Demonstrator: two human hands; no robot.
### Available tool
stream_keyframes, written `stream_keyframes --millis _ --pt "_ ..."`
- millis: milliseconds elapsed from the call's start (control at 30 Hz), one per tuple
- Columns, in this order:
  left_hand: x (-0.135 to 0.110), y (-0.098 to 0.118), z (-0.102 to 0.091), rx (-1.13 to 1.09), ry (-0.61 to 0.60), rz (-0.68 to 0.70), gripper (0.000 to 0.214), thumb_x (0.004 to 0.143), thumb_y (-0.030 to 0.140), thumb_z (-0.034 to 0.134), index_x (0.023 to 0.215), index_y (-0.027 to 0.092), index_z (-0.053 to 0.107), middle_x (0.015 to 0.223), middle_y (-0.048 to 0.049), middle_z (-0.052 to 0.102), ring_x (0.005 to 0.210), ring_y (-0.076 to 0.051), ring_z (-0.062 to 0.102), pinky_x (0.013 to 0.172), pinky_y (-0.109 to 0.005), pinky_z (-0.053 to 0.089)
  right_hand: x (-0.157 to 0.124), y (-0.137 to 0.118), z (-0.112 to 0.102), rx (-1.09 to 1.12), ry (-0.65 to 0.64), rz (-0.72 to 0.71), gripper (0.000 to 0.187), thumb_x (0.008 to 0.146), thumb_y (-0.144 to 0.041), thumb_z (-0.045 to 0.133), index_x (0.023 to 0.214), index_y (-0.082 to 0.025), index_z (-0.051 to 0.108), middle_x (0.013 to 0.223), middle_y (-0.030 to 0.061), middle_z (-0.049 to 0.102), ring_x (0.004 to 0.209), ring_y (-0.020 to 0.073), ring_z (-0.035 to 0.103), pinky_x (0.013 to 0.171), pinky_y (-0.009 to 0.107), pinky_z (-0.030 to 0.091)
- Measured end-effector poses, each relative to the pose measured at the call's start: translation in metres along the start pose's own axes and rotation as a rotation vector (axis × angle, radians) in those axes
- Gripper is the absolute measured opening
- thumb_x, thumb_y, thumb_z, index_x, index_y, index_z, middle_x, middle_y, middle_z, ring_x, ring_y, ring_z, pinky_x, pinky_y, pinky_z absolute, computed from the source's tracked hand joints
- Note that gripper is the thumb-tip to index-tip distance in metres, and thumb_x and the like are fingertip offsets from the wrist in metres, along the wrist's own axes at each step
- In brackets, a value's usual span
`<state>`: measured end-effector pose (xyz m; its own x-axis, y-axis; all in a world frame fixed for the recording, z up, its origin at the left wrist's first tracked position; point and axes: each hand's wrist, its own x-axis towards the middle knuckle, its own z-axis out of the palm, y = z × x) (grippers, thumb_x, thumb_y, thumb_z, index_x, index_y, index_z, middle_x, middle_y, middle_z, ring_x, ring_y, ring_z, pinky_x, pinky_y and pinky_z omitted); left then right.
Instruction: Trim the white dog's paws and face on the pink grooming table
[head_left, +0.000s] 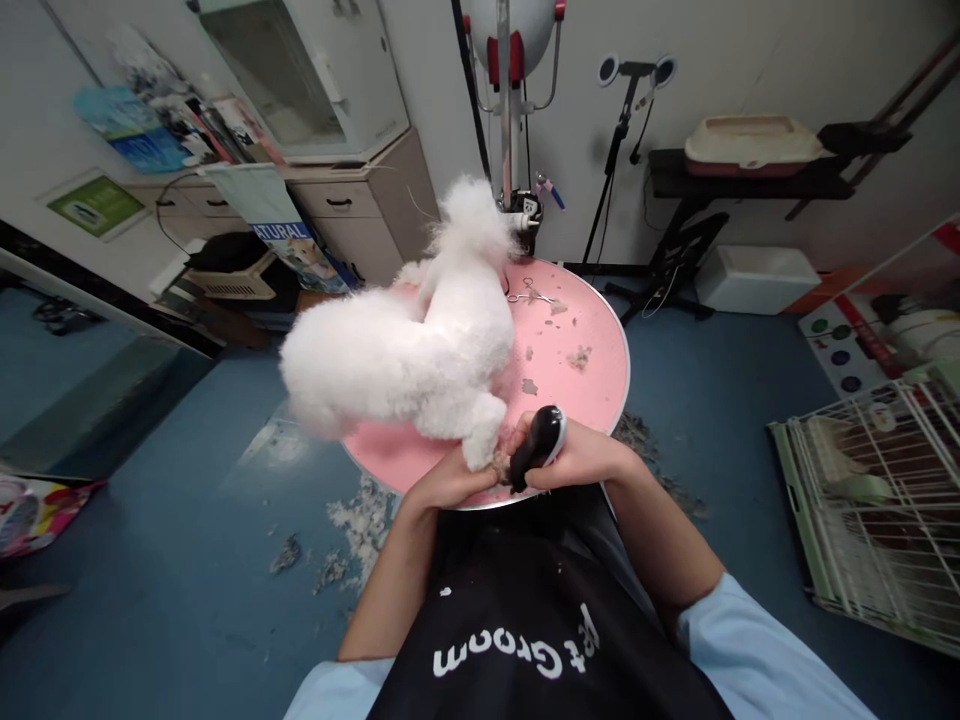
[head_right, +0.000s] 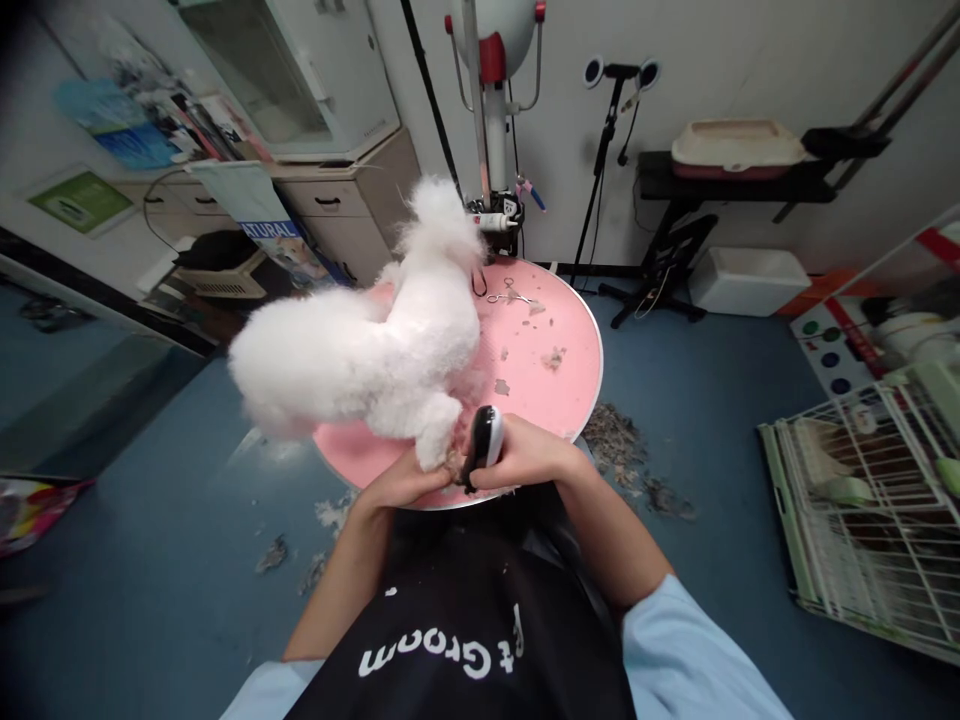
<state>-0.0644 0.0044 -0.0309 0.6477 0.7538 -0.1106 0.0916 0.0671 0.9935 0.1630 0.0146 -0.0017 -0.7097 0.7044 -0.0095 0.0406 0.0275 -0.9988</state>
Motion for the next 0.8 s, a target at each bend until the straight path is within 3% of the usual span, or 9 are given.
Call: stream_keyframes --millis 67,167,233,300,400,533,667,733,800 --pt "-0.002 0.000 0.000 -0.015 -0.013 -0.020 0.039 0.082 0.042 0.064 0.107 0.013 0.063 0.095 -0.0102 0.068 0.092 -0.025 0.062 0.084 -0.036 0.048 -0.004 0.004 -0.005 0.053 0.040 -0.006 0.031 0.067 -0.019 0.072 0.096 -0.017 0.061 0.087 0.0020 0.070 0.075 0.0159 0.066 0.067 0.026 0.053" --pt "-0.004 -0.003 -0.002 -0.021 0.039 -0.040 0.039 0.077 0.040 0.068 0.104 0.012 0.064 0.089 -0.0089 0.069 0.090 -0.025 0.063 0.084 -0.037 0.049 -0.007 0.018 -0.007 0.208 0.098 -0.149 0.040 0.067 -0.029 0.078 0.098 -0.018 0.056 0.104 0.0076 0.068 0.095 0.0198 0.065 0.082 0.034 0.053" --pt "-0.004 -0.005 -0.004 -0.026 0.072 -0.040 0.043 0.073 0.038 0.071 0.107 0.013 0.064 0.090 -0.0084 0.069 0.092 -0.026 0.062 0.085 -0.038 0.049 -0.007 0.027 -0.006 0.251 0.065 -0.216 0.044 0.067 -0.032 0.080 0.099 -0.018 0.054 0.112 0.0094 0.065 0.104 0.0210 0.063 0.090 0.039 0.050" --pt "-0.004 -0.006 -0.004 -0.035 0.078 -0.035 0.045 0.070 0.038 0.073 0.107 0.013 0.064 0.091 -0.0087 0.069 0.096 -0.028 0.062 0.087 -0.038 0.049 -0.006 0.032 -0.004 0.220 0.002 -0.193 0.042 0.068 -0.031 0.079 0.100 -0.018 0.054 0.112 0.0090 0.064 0.105 0.0202 0.062 0.091 0.040 0.049" --pt "-0.004 -0.005 -0.004 -0.046 0.066 -0.020 0.046 0.069 0.040 0.074 0.107 0.014 0.064 0.094 -0.0097 0.069 0.101 -0.029 0.061 0.090 -0.038 0.048 -0.006 0.030 -0.004 0.187 -0.044 -0.146 0.040 0.069 -0.027 0.078 0.101 -0.018 0.055 0.110 0.0081 0.063 0.103 0.0199 0.062 0.091 0.039 0.049" --pt "-0.003 -0.005 -0.003 -0.039 0.078 -0.025 0.048 0.070 0.042 0.074 0.107 0.014 0.063 0.093 -0.0087 0.069 0.101 -0.028 0.061 0.090 -0.039 0.048 -0.004 0.022 -0.004 0.196 -0.014 -0.159 0.041 0.068 -0.024 0.077 0.102 -0.018 0.055 0.113 0.0088 0.063 0.104 0.0210 0.062 0.088 0.038 0.051" --pt "-0.003 -0.005 -0.004 -0.067 -0.004 -0.049 0.036 0.076 0.043 0.070 0.094 0.012 0.066 0.086 -0.0088 0.069 0.091 -0.024 0.063 0.086 -0.037 0.050 -0.004 0.019 -0.005 0.123 -0.067 -0.028 0.039 0.067 -0.026 0.076 0.099 -0.017 0.057 0.104 0.0064 0.066 0.089 0.0179 0.065 0.076 0.032 0.054" --pt "-0.004 -0.005 -0.005 -0.085 -0.019 -0.038 0.035 0.078 0.045 0.068 0.089 0.012 0.066 0.087 -0.0100 0.068 0.087 -0.023 0.063 0.083 -0.035 0.050 -0.006 0.021 -0.005 0.084 0.000 0.007 0.036 0.067 -0.031 0.077 0.094 -0.017 0.058 0.096 0.0053 0.067 0.081 0.0167 0.065 0.071 0.029 0.054" --pt "-0.005 -0.004 -0.007 -0.076 -0.003 -0.034 0.035 0.078 0.046 0.068 0.088 0.012 0.066 0.089 -0.0102 0.068 0.086 -0.022 0.062 0.082 -0.035 0.050 -0.008 0.025 -0.002 0.106 0.136 -0.055 0.038 0.069 -0.038 0.077 0.094 -0.017 0.058 0.095 0.0063 0.067 0.083 0.0178 0.064 0.074 0.031 0.053"
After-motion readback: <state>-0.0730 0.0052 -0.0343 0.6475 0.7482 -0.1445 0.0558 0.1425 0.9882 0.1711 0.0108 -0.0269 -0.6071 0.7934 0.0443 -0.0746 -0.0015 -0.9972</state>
